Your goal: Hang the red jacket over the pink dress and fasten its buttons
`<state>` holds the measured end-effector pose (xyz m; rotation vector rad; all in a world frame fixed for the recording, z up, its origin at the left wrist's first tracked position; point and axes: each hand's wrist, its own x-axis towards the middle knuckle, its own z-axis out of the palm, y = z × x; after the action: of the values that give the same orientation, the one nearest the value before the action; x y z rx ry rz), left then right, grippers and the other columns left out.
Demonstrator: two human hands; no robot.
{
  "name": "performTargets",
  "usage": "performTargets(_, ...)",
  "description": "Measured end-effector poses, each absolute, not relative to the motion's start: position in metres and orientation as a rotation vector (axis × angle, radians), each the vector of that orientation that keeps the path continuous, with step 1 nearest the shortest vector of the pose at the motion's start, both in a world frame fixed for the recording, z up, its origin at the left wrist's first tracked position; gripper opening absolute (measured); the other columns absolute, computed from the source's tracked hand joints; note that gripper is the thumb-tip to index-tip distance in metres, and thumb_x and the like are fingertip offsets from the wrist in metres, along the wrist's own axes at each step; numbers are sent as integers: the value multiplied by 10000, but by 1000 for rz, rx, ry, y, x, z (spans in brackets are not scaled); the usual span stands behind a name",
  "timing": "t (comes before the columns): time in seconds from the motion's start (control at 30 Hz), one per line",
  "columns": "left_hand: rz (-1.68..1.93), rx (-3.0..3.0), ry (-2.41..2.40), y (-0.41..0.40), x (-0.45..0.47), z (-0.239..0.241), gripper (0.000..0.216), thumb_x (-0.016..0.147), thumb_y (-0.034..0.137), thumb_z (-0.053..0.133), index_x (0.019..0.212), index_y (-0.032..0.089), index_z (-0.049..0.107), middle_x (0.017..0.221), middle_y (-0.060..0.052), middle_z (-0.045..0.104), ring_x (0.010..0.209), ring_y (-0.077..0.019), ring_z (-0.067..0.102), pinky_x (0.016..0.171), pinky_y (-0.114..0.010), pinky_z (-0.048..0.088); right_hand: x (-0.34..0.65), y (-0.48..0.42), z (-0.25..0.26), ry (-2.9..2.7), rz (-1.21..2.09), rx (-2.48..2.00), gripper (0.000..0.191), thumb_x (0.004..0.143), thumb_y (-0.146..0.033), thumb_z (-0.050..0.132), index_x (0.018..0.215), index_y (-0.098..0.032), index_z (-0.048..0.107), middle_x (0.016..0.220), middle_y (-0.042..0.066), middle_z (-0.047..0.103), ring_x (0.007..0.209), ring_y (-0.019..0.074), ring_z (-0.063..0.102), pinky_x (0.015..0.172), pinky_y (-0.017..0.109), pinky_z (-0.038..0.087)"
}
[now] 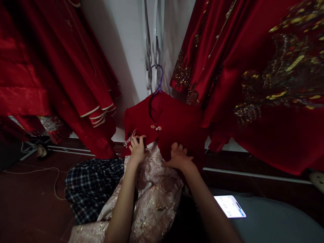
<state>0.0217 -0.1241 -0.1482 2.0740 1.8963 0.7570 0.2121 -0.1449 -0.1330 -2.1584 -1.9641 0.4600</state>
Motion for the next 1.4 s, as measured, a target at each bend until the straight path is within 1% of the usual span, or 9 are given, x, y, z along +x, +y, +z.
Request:
performTargets(0.2, 849, 2165, 1680, -119, -3, -151, 772, 588, -26, 497, 1258, 336, 370, 1177, -76, 368, 1111, -247, 388, 951, -409, 335, 188, -140, -158, -1876, 59, -2158, 445, 644, -165, 611, 1047, -152, 424, 1063, 186, 471, 1028, 347, 455, 772, 528, 396)
performTargets(0.33, 1041, 2132, 1401, -112, -30, -155, 687, 603, -30, 488, 1216, 277, 451, 1060, -45, 431, 955, -157, 473, 873, -285, 392, 215, -125, -158, -2071, 379, -1945, 447, 596, -32, 513, 1022, -165, 482, 1058, 131, 537, 969, 259, 520, 783, 395, 426)
performTargets(0.5, 1033, 1906, 1401, -112, -43, -154, 169, 688, 204, 621, 848, 159, 587, 695, 20, 475, 643, -96, 437, 618, -206, 363, 267, -111, -153, -2110, 830, -1597, 380, 660, -89, 405, 988, -175, 577, 1041, 56, 618, 915, 174, 572, 841, 287, 417)
performTargets(0.6, 1060, 1844, 1290, -128, -51, -133, 252, 749, 374, 588, 677, 141, 526, 605, 37, 417, 595, -81, 384, 579, -196, 318, 284, -111, -151, -2115, 983, -1496, 415, 689, -138, 388, 1048, -189, 589, 1108, 33, 608, 985, 188, 560, 883, 311, 408)
performTargets(0.73, 1113, 1751, 953, -153, -49, -99, 265, 796, 392, 537, 711, 153, 461, 621, 48, 369, 574, -62, 353, 553, -173, 294, 279, -116, -145, -2139, 1129, -1370, 368, 722, -234, 469, 1066, -211, 600, 1106, 28, 611, 1041, 212, 536, 935, 347, 380)
performTargets(0.87, 837, 1825, 842, -151, -18, -105, 267, 774, 316, 569, 993, 193, 477, 651, 56, 393, 567, -66, 374, 561, -166, 307, 263, -120, -141, -2169, 1151, -1328, 474, 670, -408, 622, 1092, -199, 571, 1041, 43, 612, 985, 209, 550, 897, 337, 408)
performTargets(1.07, 840, 2027, 1279, -124, 24, -156, 570, 673, 33, 477, 1198, 233, 383, 637, 47, 428, 600, -125, 466, 654, -227, 356, 234, -128, -147, -1994, 608, -1660, 625, 556, -463, 718, 1044, -147, 488, 981, 112, 558, 917, 245, 545, 794, 360, 449)
performTargets(1.23, 802, 1857, 1015, -125, 18, -150, 576, 657, 60, 530, 1193, 216, 389, 678, 36, 471, 619, -113, 483, 612, -205, 367, 178, -133, -154, -1816, 23, -1645, 778, 533, -279, 733, 1210, -120, 381, 1106, 177, 450, 1011, 318, 466, 816, 425, 424)
performTargets(1.4, 683, 1458, 540, -145, -20, -115, 608, 690, 210, 659, 1226, 205, 372, 761, 7, 548, 579, -67, 485, 541, -162, 350, 173, -128, -168, -1697, 4, -1531, 592, 677, -191, 560, 1242, -139, 391, 1112, 157, 470, 1005, 270, 488, 780, 366, 440)
